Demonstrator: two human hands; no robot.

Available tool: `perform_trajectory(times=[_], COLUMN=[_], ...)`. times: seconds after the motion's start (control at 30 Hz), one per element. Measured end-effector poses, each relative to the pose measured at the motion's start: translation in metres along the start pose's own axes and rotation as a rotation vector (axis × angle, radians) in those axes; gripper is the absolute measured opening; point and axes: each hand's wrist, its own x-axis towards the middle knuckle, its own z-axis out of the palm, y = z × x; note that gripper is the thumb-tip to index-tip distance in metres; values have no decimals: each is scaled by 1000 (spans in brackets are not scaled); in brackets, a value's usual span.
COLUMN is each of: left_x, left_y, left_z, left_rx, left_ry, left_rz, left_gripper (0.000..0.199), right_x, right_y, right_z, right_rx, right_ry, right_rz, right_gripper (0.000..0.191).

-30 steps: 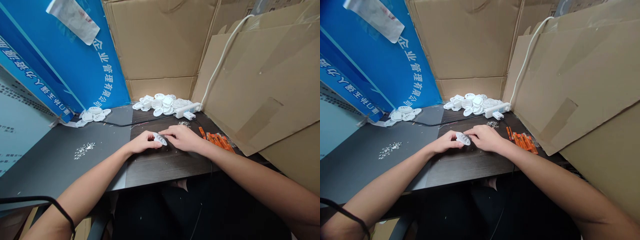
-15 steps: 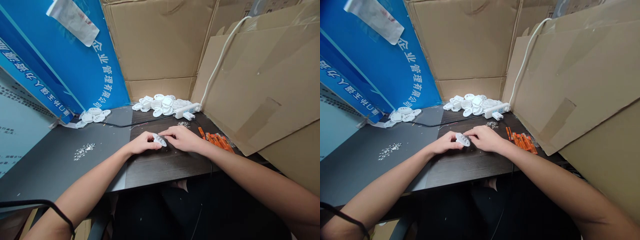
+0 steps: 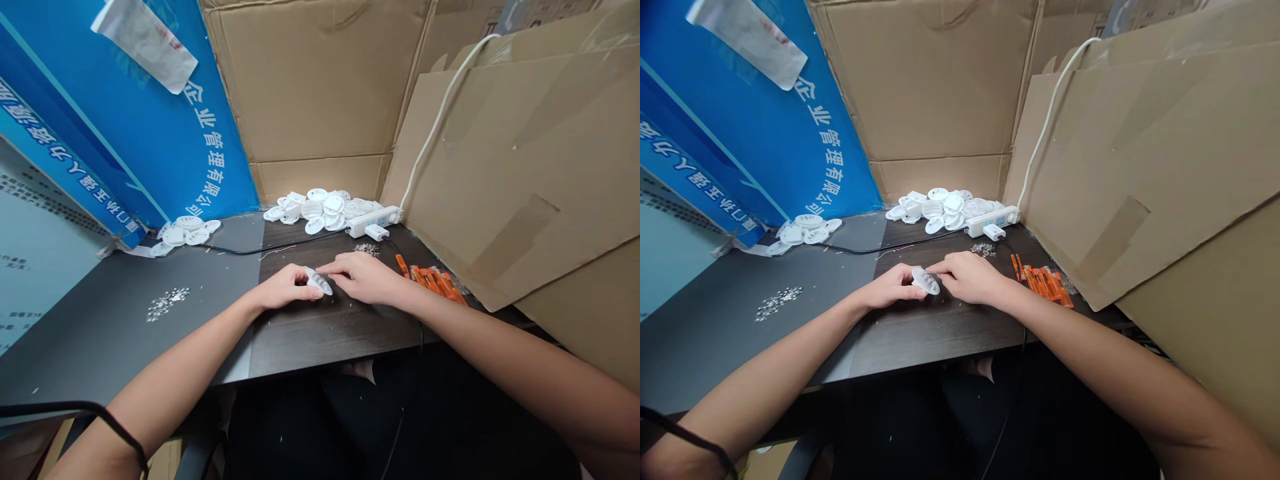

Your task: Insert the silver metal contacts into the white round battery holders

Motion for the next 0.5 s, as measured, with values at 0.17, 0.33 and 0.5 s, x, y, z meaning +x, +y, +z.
perform_trajectory(times=[0.17, 0.33, 0.5], left_x=[0, 0, 0], left_y=[0, 0, -2], left_z=[1, 0, -1], left_rx=[-3, 3, 19], left_ry=[-3, -8, -21], left_rz=[-1, -6, -10], left_gripper=[44, 45, 47], right_x=[0, 0, -1], right_y=[0, -2, -6], right_z=[0, -3, -8], right_rx=[-25, -17, -64], right_ry=[-6, -31, -78], right_rz=[6, 10, 37], right_gripper=[44, 47, 50])
